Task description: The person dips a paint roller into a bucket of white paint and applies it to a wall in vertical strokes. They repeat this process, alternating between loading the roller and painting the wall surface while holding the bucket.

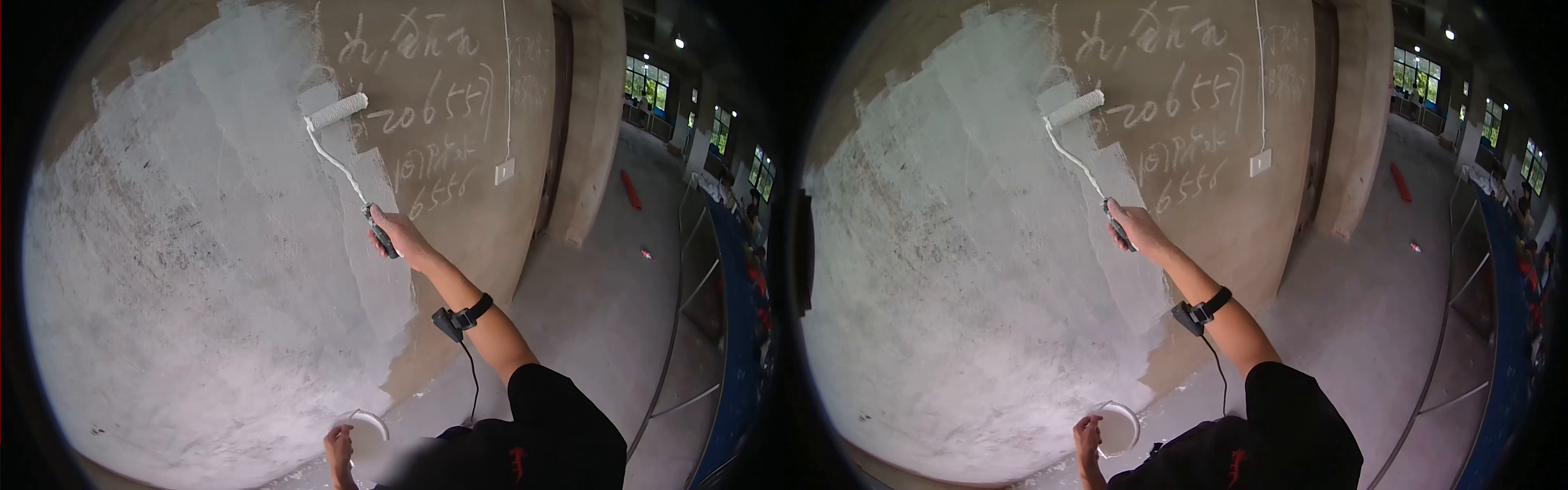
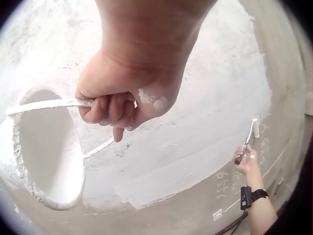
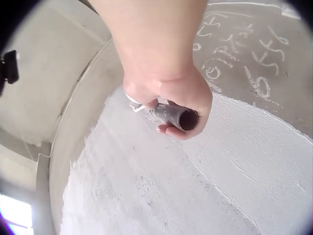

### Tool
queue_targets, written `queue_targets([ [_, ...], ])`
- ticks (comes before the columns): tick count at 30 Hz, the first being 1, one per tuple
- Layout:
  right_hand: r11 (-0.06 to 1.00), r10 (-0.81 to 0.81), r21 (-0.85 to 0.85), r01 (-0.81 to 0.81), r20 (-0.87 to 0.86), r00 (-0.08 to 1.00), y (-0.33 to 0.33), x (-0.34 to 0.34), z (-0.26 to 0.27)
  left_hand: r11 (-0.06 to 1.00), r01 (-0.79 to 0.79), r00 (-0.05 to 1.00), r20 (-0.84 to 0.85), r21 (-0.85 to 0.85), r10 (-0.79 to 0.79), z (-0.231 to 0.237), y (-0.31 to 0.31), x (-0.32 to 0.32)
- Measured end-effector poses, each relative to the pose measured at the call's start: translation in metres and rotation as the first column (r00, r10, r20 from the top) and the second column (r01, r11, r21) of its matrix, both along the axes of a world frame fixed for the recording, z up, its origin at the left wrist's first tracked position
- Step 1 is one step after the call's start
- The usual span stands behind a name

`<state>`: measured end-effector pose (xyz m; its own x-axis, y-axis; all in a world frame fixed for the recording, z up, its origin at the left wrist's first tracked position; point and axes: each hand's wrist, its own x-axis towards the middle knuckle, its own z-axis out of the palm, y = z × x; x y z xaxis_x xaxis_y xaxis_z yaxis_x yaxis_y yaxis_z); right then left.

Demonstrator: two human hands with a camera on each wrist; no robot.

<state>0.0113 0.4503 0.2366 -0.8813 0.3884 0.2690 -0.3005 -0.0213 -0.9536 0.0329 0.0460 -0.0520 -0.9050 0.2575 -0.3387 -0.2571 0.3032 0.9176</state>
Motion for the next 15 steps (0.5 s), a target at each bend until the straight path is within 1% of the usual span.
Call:
queue_targets([
  [5,0.999,-0.026,0.027,0.024,0.05,0.998,-0.015,0.009,-0.07,1.0,0.009,1.0,-0.016,-0.02,-0.01,-0.007,-0.003,0.001],
  [7,0.997,-0.06,0.053,0.058,0.054,0.997,-0.018,0.014,-0.103,0.999,0.014,1.0,0.013,-0.052,-0.013,-0.011,-0.001,0.001],
  [9,1.0,-0.02,-0.02,0.022,0.108,0.994,-0.021,0.018,-0.133,0.999,0.026,1.0,-0.002,-0.039,-0.026,-0.019,-0.002,0.001],
  [13,0.999,-0.046,-0.023,0.049,0.138,0.989,-0.03,0.033,-0.182,0.998,0.035,0.999,0.031,-0.042,-0.034,-0.02,0.0,0.002],
  [15,0.997,-0.079,-0.007,0.082,0.212,0.974,-0.037,0.041,-0.198,0.998,0.03,0.998,0.052,-0.051,-0.028,-0.022,0.0,0.004],
])
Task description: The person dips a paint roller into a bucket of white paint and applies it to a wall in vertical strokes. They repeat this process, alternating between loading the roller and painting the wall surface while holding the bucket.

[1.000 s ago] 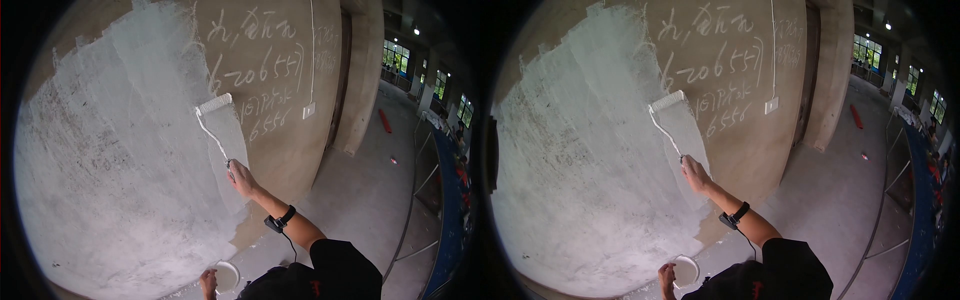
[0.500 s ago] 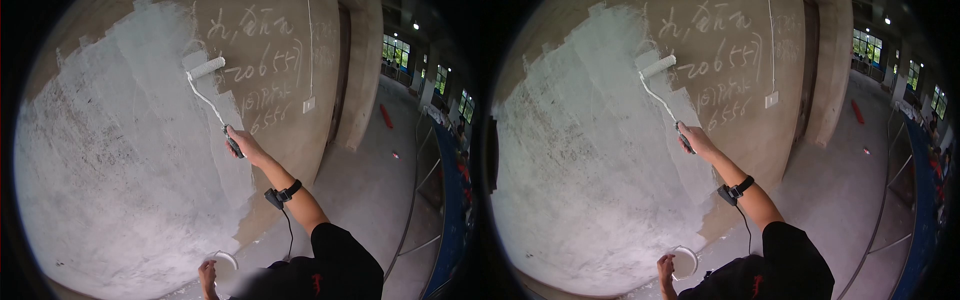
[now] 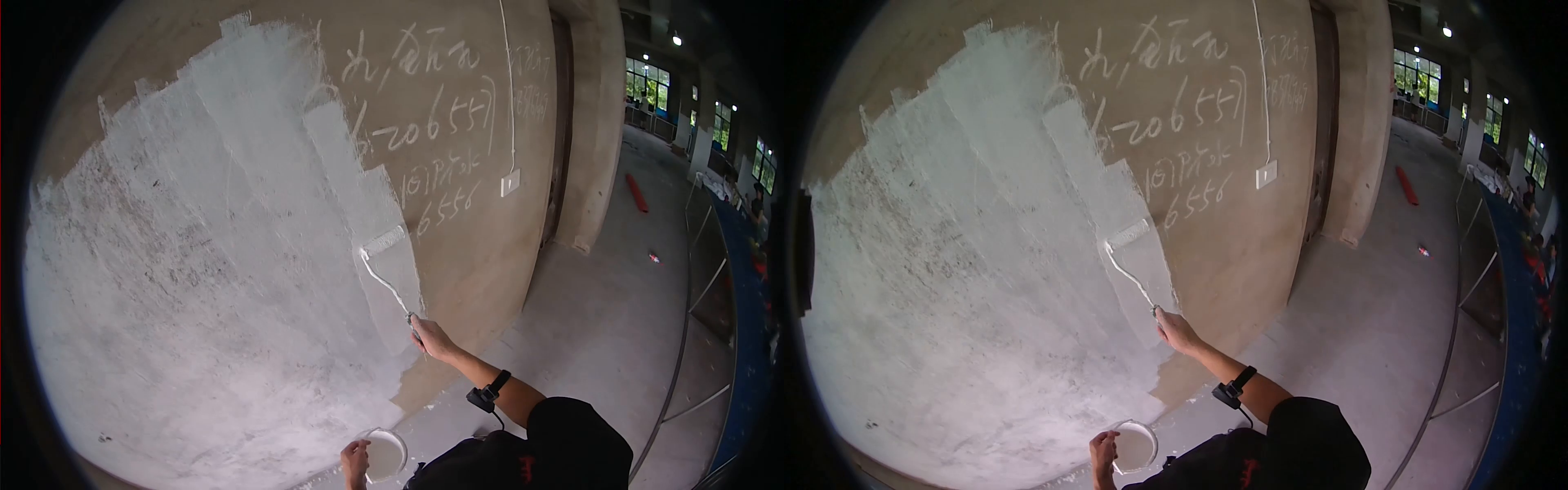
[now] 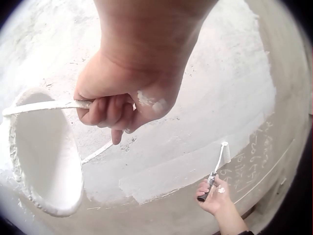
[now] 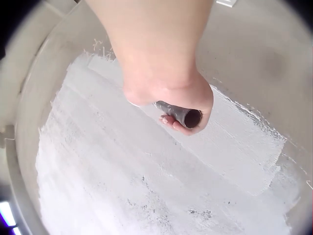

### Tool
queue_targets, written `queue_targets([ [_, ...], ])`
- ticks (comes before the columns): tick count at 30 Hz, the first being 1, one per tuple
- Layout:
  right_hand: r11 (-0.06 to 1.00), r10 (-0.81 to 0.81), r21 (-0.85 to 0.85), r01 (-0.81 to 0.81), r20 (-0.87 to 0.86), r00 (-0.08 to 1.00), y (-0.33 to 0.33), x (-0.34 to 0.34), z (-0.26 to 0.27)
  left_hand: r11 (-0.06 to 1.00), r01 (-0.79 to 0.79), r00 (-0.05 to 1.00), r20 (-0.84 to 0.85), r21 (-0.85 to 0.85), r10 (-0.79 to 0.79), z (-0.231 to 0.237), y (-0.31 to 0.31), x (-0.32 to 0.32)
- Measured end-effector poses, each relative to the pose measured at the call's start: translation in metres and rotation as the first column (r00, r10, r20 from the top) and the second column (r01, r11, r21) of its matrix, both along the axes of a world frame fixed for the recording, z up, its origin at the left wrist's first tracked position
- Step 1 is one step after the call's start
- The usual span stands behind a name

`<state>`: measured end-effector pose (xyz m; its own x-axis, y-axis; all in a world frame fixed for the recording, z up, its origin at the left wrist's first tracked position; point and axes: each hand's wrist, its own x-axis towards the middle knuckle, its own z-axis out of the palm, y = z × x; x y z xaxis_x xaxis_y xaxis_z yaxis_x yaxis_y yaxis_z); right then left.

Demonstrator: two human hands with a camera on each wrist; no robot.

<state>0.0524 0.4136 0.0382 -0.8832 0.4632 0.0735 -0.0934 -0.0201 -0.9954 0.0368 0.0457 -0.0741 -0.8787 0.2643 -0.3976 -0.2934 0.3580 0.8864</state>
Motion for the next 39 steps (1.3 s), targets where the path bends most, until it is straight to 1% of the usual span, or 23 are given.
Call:
queue_targets([
  [1,0.998,-0.024,-0.058,0.023,-0.021,0.999,-0.008,0.005,-0.004,1.0,0.008,1.0,0.001,0.015,-0.008,-0.001,0.0,0.0],
  [2,0.998,-0.02,-0.06,0.019,-0.017,1.0,-0.011,0.009,-0.012,0.999,0.015,1.0,0.001,0.03,-0.015,0.0,-0.001,0.001],
  [4,0.996,0.002,-0.092,0.006,0.084,0.996,-0.011,0.018,-0.034,1.0,0.003,1.0,0.005,0.01,-0.003,0.004,0.004,0.004],
  [5,0.995,0.005,-0.098,0.003,0.08,0.997,-0.012,0.025,-0.049,1.0,-0.002,1.0,0.0,-0.011,0.002,0.006,0.005,0.006],
  [6,0.993,-0.079,0.096,0.067,0.124,0.989,-0.013,0.03,-0.064,1.0,-0.007,1.0,-0.011,0.009,0.007,-0.005,0.002,0.003],
  [7,0.949,-0.173,0.289,0.127,0.141,0.975,-0.014,0.027,-0.071,1.0,-0.007,1.0,-0.023,0.014,0.007,-0.006,0.001,0.003],
  [8,0.95,-0.174,0.283,0.134,0.12,0.977,-0.015,0.025,-0.068,1.0,-0.006,0.999,-0.031,0.022,0.007,-0.008,0.002,0.003],
  [10,0.913,-0.246,0.376,0.161,0.192,0.95,-0.018,0.035,-0.063,0.999,-0.011,1.0,-0.011,0.047,0.012,-0.013,0.002,-0.001],
  [11,0.913,-0.247,0.376,0.161,0.194,0.949,-0.018,0.036,-0.057,0.998,-0.023,1.0,0.003,0.062,0.023,-0.011,0.003,-0.002],
  [13,0.916,-0.243,0.35,0.197,0.091,0.966,-0.018,0.034,-0.047,0.998,-0.031,1.0,0.005,0.047,0.031,-0.005,0.004,0.0],
  [14,0.919,-0.239,0.346,0.191,0.102,0.966,-0.017,0.032,-0.042,0.999,-0.035,0.999,0.014,0.04,0.034,-0.001,0.005,0.0],
  [16,0.869,-0.259,0.434,0.237,-0.008,0.966,-0.013,0.026,-0.028,1.0,-0.024,0.999,-0.036,-0.01,0.024,0.007,0.006,0.001],
  [19,0.869,-0.263,0.433,0.24,-0.007,0.965,-0.008,0.012,-0.007,1.0,-0.018,0.999,-0.047,0.002,0.018,0.02,0.008,0.009],
  [21,0.865,-0.327,0.391,0.315,-0.038,0.944,-0.007,-0.001,0.011,0.999,-0.033,0.999,-0.036,-0.008,0.033,0.031,0.01,0.015],
  [26,0.89,-0.287,0.342,0.303,-0.098,0.953,-0.006,-0.033,0.058,0.999,-0.034,0.998,-0.047,-0.042,0.032,0.027,0.005,0.015],
  [28,0.883,-0.346,0.304,0.358,-0.095,0.933,-0.006,-0.043,0.082,0.998,-0.034,0.998,-0.052,-0.044,0.032,0.027,0.003,0.015],
  [29,0.885,-0.34,0.305,0.351,-0.09,0.936,-0.005,-0.047,0.092,0.999,-0.025,0.998,-0.062,-0.046,0.022,0.026,0.002,0.016],
  [31,0.858,-0.341,0.346,0.381,-0.171,0.924,0.001,-0.055,0.114,0.999,-0.018,0.996,-0.092,-0.031,0.015,0.013,-0.002,0.012],
  [33,0.855,-0.333,0.358,0.375,-0.176,0.926,0.004,-0.056,0.143,1.0,-0.01,0.992,-0.123,-0.015,0.008,0.006,-0.005,0.01],
  [35,0.852,-0.324,0.37,0.37,-0.183,0.928,0.012,-0.061,0.169,0.997,-0.023,0.988,-0.156,-0.076,0.01,0.008,-0.006,0.01],
  [37,0.802,-0.328,0.444,0.399,-0.23,0.916,0.022,-0.067,0.192,0.994,-0.028,0.989,-0.149,-0.11,0.012,0.019,-0.003,0.01],
  [38,0.807,-0.31,0.451,0.381,-0.224,0.924,0.024,-0.068,0.207,0.989,-0.03,0.99,-0.143,-0.147,0.009,0.023,-0.004,0.012],
  [39,0.786,-0.316,0.485,0.383,-0.217,0.924,0.024,-0.066,0.224,0.989,-0.027,0.983,-0.183,-0.146,0.0,0.014,-0.005,0.009],
])
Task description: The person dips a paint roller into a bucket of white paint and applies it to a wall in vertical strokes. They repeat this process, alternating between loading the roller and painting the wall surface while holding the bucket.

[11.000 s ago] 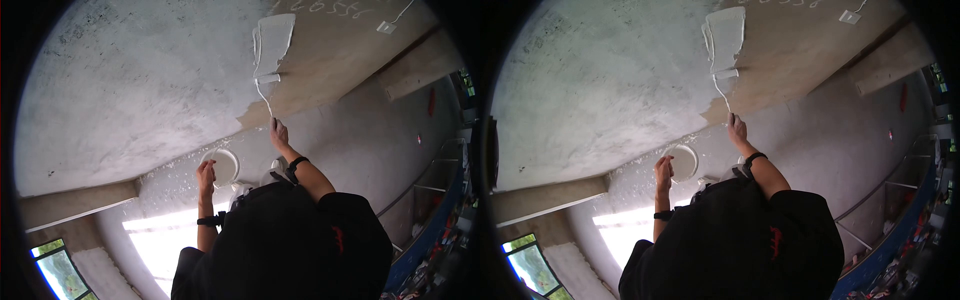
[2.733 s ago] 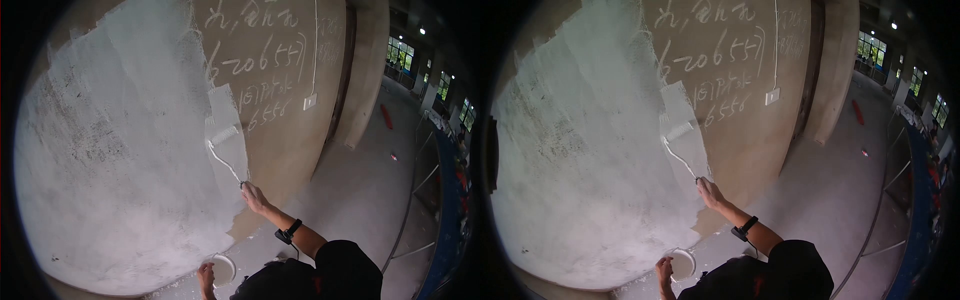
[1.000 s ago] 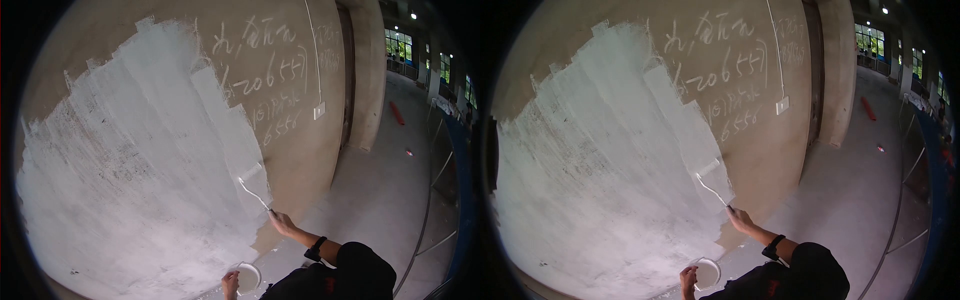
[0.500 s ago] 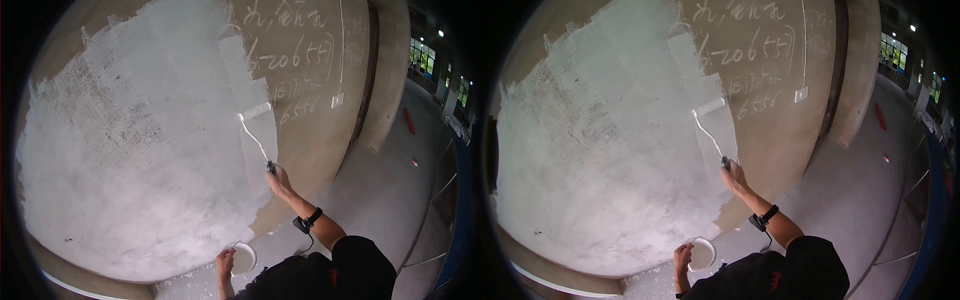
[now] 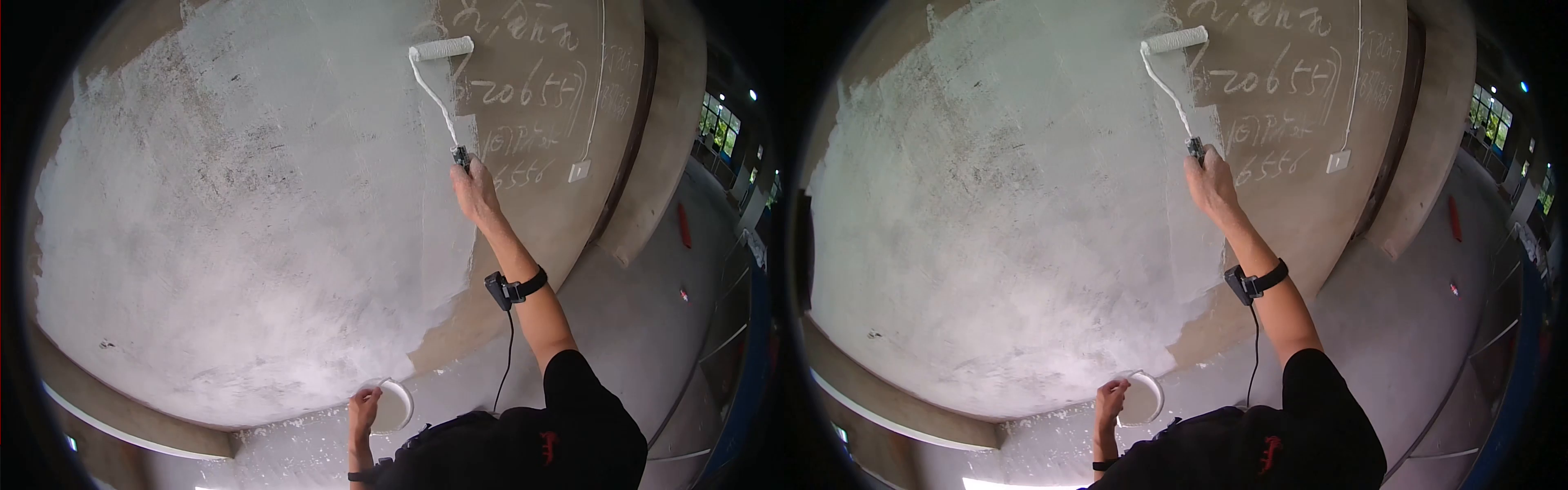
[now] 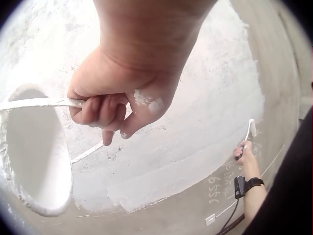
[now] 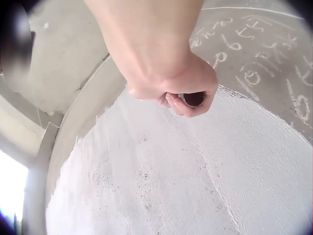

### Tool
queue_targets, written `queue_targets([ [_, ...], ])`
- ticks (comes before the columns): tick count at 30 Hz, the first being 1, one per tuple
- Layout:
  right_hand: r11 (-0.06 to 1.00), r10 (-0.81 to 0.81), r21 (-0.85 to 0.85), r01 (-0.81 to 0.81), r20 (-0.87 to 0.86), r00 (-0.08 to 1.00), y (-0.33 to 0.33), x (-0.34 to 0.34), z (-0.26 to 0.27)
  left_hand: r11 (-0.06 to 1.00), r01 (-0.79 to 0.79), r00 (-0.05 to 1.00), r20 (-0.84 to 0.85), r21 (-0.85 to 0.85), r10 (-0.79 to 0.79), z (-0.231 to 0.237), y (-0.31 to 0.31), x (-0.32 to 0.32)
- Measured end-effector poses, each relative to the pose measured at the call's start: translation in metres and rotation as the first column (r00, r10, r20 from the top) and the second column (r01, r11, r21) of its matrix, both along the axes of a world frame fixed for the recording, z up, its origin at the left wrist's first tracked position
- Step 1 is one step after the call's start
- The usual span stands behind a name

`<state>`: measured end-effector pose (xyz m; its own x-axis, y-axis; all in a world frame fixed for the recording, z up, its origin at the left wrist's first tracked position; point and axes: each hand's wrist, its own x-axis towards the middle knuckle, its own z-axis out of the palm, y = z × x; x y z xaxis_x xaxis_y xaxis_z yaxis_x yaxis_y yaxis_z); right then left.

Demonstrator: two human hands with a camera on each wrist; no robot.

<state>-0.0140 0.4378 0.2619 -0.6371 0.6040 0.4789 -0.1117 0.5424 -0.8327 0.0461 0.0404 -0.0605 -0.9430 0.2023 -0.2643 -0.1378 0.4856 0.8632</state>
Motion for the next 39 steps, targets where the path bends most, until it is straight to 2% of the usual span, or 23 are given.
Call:
queue_targets([
  [2,0.999,-0.012,0.034,0.011,0.024,1.0,0.0,-0.001,0.026,1.0,-0.018,1.0,0.024,-0.003,0.018,0.017,0.003,0.003],
  [4,0.991,-0.078,0.109,0.081,-0.032,0.996,-0.001,-0.006,0.04,1.0,-0.021,0.999,0.025,0.01,0.021,0.018,0.002,0.004],
  [9,0.992,-0.086,0.089,0.089,-0.037,0.996,-0.007,-0.012,0.023,0.999,-0.02,0.999,0.039,0.026,0.019,0.014,-0.001,0.003],
  [18,0.998,-0.069,-0.004,0.07,0.11,0.992,-0.023,0.019,-0.107,0.999,0.011,0.998,0.066,-0.034,-0.009,0.019,0.005,0.007],
  [23,0.992,-0.097,-0.057,0.112,0.225,0.969,-0.032,0.041,-0.189,0.999,0.052,0.996,0.075,-0.002,-0.052,0.012,0.008,0.004],
  [25,0.992,-0.107,-0.032,0.119,0.26,0.96,-0.039,0.048,-0.222,0.998,0.065,0.993,0.095,-0.012,-0.064,0.009,0.013,-0.001],
  [30,0.982,-0.013,-0.165,0.09,0.416,0.909,-0.049,0.074,-0.281,0.996,0.061,0.987,0.154,-0.064,-0.05,0.023,0.015,0.005],
  [32,0.984,-0.038,-0.134,0.115,0.474,0.88,-0.052,0.079,-0.309,0.998,0.069,0.991,0.113,-0.01,-0.068,0.01,0.015,0.003],
  [35,0.976,0.002,-0.183,0.12,0.556,0.831,-0.057,0.091,-0.331,0.997,0.075,0.995,0.059,0.027,-0.077,0.008,0.019,0.003],
  [39,0.965,0.023,-0.218,0.148,0.63,0.776,-0.057,0.1,-0.376,0.996,0.083,0.987,0.143,-0.04,-0.077,0.024,0.021,0.004],
])
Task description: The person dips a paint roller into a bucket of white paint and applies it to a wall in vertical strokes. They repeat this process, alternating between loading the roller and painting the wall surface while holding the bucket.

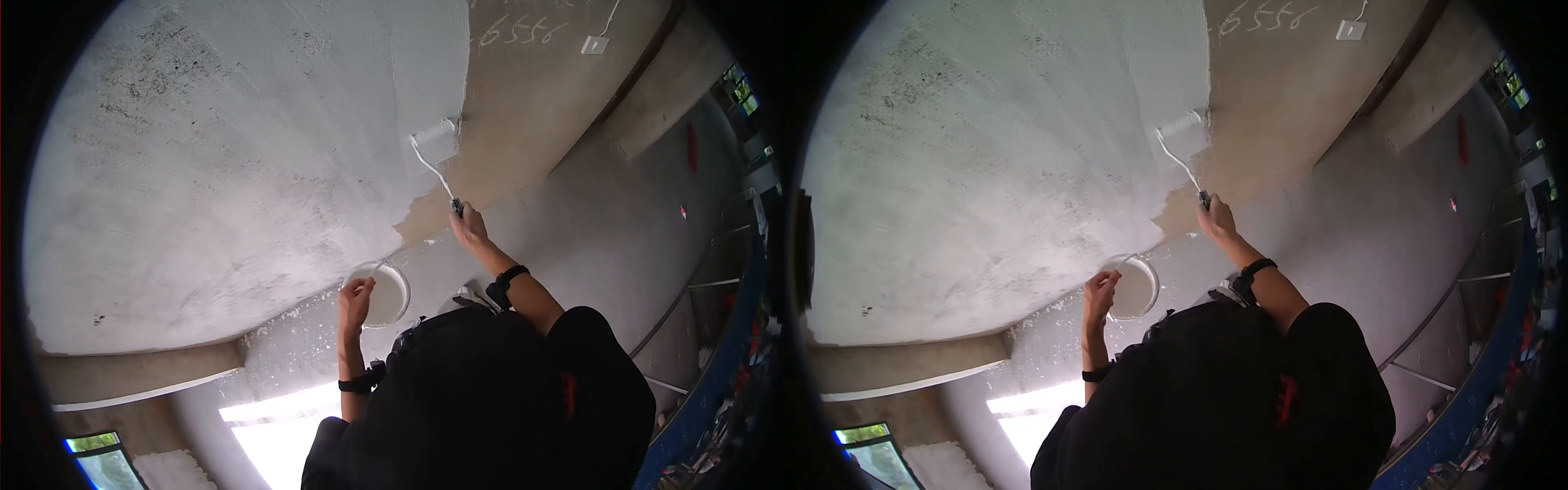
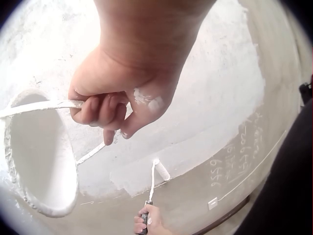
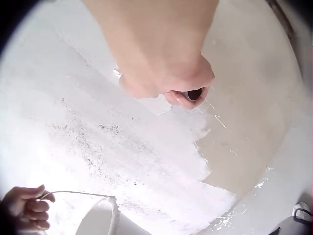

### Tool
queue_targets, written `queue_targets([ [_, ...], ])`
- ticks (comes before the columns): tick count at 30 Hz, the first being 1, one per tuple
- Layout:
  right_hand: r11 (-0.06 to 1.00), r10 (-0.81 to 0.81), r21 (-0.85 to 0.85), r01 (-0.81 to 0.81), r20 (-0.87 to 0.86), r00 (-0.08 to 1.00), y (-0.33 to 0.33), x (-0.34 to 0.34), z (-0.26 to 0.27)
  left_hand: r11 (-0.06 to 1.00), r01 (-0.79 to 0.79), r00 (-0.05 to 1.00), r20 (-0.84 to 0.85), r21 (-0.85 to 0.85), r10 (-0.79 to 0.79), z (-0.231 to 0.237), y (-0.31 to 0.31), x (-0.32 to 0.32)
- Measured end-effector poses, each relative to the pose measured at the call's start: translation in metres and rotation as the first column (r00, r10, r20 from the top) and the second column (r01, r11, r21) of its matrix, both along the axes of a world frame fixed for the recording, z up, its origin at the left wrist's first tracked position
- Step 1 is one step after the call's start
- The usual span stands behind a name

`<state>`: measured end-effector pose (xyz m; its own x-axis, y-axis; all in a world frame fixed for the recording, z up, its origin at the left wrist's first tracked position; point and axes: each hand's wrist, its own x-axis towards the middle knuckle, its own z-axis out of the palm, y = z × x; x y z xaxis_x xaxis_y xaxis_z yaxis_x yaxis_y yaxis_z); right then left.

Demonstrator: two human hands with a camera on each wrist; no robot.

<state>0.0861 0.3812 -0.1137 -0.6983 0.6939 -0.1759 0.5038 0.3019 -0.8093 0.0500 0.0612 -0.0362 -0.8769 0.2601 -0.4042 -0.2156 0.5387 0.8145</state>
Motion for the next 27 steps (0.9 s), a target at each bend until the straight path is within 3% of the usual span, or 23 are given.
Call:
queue_targets([
  [2,0.999,0.05,0.004,-0.05,0.096,0.994,0.002,0.004,-0.02,1.0,-0.007,1.0,-0.009,-0.021,0.007,-0.004,-0.002,-0.001],
  [9,0.986,0.149,-0.1,-0.134,0.157,0.976,-0.002,0.011,-0.08,0.996,-0.066,0.998,0.018,-0.057,0.067,0.001,-0.004,0.006],
  [11,0.998,0.059,-0.022,-0.055,0.24,0.969,0.001,0.0,-0.124,0.994,-0.091,0.996,0.019,-0.065,0.093,0.0,-0.005,0.011],
  [15,0.993,0.115,-0.056,-0.103,0.308,0.945,0.006,-0.012,-0.141,0.991,-0.125,0.991,0.042,-0.049,0.127,0.001,-0.007,0.013],
  [18,0.989,0.135,-0.098,-0.113,0.263,0.955,0.009,-0.011,-0.134,0.99,-0.143,0.988,0.059,-0.018,0.144,-0.002,-0.01,0.015],
  [20,0.99,0.099,-0.123,-0.072,0.228,0.969,0.004,-0.003,-0.091,0.988,-0.151,0.986,0.064,-0.026,0.152,0.001,-0.009,0.017],
  [27,0.999,-0.024,0.023,0.024,0.005,1.0,0.012,0.008,-0.033,0.992,-0.127,0.991,0.031,-0.014,0.128,-0.015,-0.012,0.013],
])
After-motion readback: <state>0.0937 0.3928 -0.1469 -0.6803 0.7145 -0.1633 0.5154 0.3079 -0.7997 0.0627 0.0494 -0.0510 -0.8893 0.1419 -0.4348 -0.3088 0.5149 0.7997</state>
